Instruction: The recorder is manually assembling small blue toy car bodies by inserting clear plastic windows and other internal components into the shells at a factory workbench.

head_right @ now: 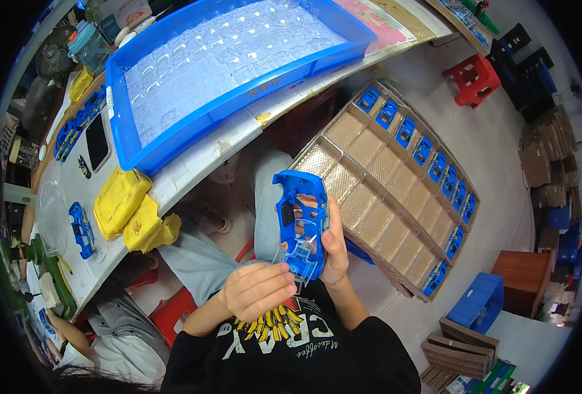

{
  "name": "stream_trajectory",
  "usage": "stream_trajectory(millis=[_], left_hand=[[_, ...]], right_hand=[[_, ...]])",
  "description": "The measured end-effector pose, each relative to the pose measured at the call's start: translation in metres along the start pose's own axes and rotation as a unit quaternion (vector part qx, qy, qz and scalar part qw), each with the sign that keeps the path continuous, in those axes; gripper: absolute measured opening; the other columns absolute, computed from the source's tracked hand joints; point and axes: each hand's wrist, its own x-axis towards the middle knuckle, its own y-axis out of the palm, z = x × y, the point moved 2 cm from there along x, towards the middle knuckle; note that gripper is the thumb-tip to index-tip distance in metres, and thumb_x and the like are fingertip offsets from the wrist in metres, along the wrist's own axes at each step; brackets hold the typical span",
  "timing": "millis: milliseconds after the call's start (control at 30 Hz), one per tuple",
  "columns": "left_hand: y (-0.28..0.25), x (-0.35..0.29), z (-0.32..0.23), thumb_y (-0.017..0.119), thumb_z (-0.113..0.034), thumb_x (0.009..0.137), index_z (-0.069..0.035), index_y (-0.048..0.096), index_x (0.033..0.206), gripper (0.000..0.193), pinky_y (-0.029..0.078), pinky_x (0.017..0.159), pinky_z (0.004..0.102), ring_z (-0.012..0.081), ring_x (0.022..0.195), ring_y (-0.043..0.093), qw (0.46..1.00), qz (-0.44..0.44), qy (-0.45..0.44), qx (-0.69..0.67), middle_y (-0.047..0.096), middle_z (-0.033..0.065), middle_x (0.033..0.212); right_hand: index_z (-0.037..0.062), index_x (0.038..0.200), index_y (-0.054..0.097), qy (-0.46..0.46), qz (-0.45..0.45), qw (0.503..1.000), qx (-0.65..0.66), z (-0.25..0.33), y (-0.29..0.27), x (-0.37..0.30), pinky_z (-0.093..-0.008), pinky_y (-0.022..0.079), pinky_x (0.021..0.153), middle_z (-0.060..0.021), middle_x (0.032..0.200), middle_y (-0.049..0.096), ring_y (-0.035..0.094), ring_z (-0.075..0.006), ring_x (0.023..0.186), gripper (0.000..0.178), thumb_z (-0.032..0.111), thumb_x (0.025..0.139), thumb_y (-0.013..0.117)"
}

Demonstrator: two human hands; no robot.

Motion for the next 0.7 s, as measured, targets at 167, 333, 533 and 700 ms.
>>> stream_trajectory(millis=[167, 333, 533, 700], left_hand=[[0.001, -0.011, 0.007, 0.054, -0.008, 0.074, 0.000, 0.059, 0.089, 0.018, 0.047, 0.069, 0.0267, 0.0203, 0.082, 0.060, 0.999, -0.035, -0.029, -0.002, 0.061, 0.0108, 0.086], [0.006, -0.010, 0.006, 0.062, -0.008, 0.070, -0.005, 0.058, 0.087, 0.017, 0.042, 0.064, 0.0244, 0.0180, 0.081, 0.060, 0.998, -0.022, -0.024, 0.049, 0.062, 0.0068, 0.087], [0.009, -0.008, 0.003, 0.059, -0.012, 0.073, -0.009, 0.059, 0.088, 0.015, 0.036, 0.070, 0.0226, 0.0137, 0.084, 0.060, 0.991, -0.012, -0.003, 0.133, 0.062, 0.0022, 0.089], [0.018, -0.008, 0.008, 0.056, -0.018, 0.076, -0.013, 0.059, 0.090, 0.015, 0.033, 0.080, 0.0270, 0.0131, 0.088, 0.059, 0.985, 0.022, -0.056, 0.163, 0.063, -0.0013, 0.090]], right_hand=[[-0.0021, 0.118, 0.029, 0.007, -0.004, 1.000, -0.001, 0.000, 0.000, 0.001, -0.0283, 0.046, 0.053, -0.0299, 0.105, 0.043, 0.055, -0.0245, 0.063, 0.068, 0.050, 0.076, 0.044], [-0.0026, 0.119, 0.027, -0.008, 0.006, 1.000, -0.016, -0.008, -0.002, 0.001, -0.0295, 0.047, 0.052, -0.0303, 0.108, 0.042, 0.056, -0.0251, 0.064, 0.068, 0.046, 0.076, 0.048], [-0.0013, 0.120, 0.023, 0.025, 0.017, 0.999, 0.012, -0.008, -0.001, 0.004, -0.0298, 0.043, 0.069, -0.0239, 0.115, 0.038, 0.050, -0.0230, 0.082, 0.070, 0.044, 0.074, 0.051], [0.0005, 0.120, 0.021, 0.039, 0.021, 0.999, 0.016, -0.005, 0.004, 0.002, -0.0317, 0.037, 0.087, -0.0194, 0.118, 0.036, 0.044, -0.0214, 0.103, 0.070, 0.041, 0.073, 0.053]])
